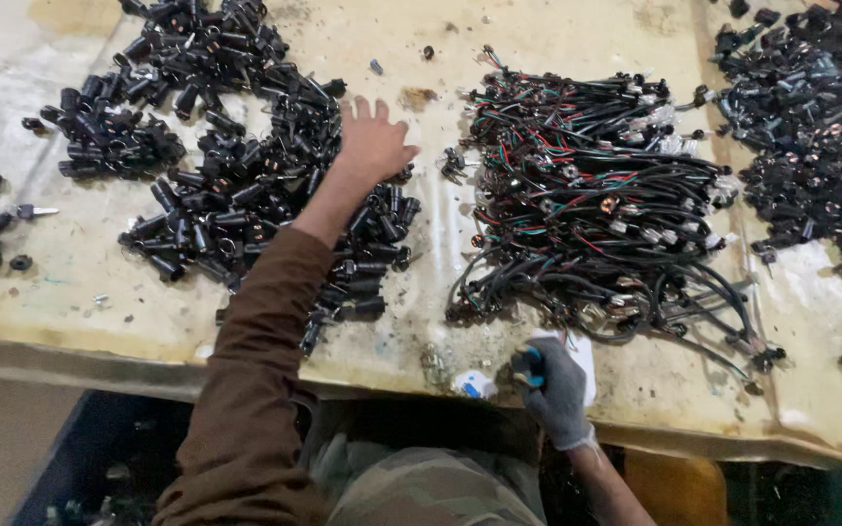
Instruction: The person repeatedly picks up black cylindrical connectors and wires from a table, uses pliers to crimp or secure the connector onto the wire, and places the finished assembly into a bin below. The process is repeated continuously with multiple units.
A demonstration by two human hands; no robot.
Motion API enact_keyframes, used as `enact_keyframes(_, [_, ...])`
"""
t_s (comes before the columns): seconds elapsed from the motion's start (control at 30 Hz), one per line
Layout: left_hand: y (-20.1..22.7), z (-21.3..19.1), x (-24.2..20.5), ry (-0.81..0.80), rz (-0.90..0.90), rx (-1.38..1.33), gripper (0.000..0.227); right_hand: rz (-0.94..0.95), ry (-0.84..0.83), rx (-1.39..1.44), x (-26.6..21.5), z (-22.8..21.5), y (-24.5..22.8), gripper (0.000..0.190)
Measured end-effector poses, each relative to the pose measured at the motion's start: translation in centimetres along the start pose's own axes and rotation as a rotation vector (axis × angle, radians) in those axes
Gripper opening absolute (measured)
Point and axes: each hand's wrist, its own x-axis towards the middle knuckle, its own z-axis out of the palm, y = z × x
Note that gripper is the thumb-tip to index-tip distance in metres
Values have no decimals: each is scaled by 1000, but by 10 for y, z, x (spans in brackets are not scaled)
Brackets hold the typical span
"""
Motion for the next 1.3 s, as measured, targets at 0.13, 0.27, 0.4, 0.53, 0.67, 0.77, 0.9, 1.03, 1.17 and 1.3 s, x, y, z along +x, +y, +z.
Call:
enact_keyframes(0.13, [47,96,17,175,-26,-181,68,-229,-39,2,39,-8,-67,30])
enact_keyframes(0.27, [66,154,-19,344,56,-76,55,-476,-123,-35,79,-8,-103,30])
enact_keyframes(0.4, [75,151,-81,411,177,28,53,-612,-298,-314,97,1,-114,37])
enact_keyframes(0.53, [80,100,-139,418,280,-113,57,-571,-409,-386,113,-3,-110,43])
enact_keyframes(0.67, [79,63,-229,495,231,-295,60,-540,-286,-282,126,-29,-95,39])
enact_keyframes(0.77, [62,59,-302,601,-86,-292,68,-494,-308,-251,124,-31,-84,38])
enact_keyframes(0.9, [37,77,-340,642,-375,-290,103,-341,-436,-610,118,-5,-78,39])
enact_keyframes(1.03, [25,96,-327,527,-419,-338,116,-319,-405,-564,116,15,-82,32])
enact_keyframes(1.17, [21,99,-310,510,-359,-341,114,-52,-283,-237,135,-6,-85,24])
enact_keyframes(1.3, [15,88,-309,441,-322,-343,112,336,-309,1033,141,-38,-87,17])
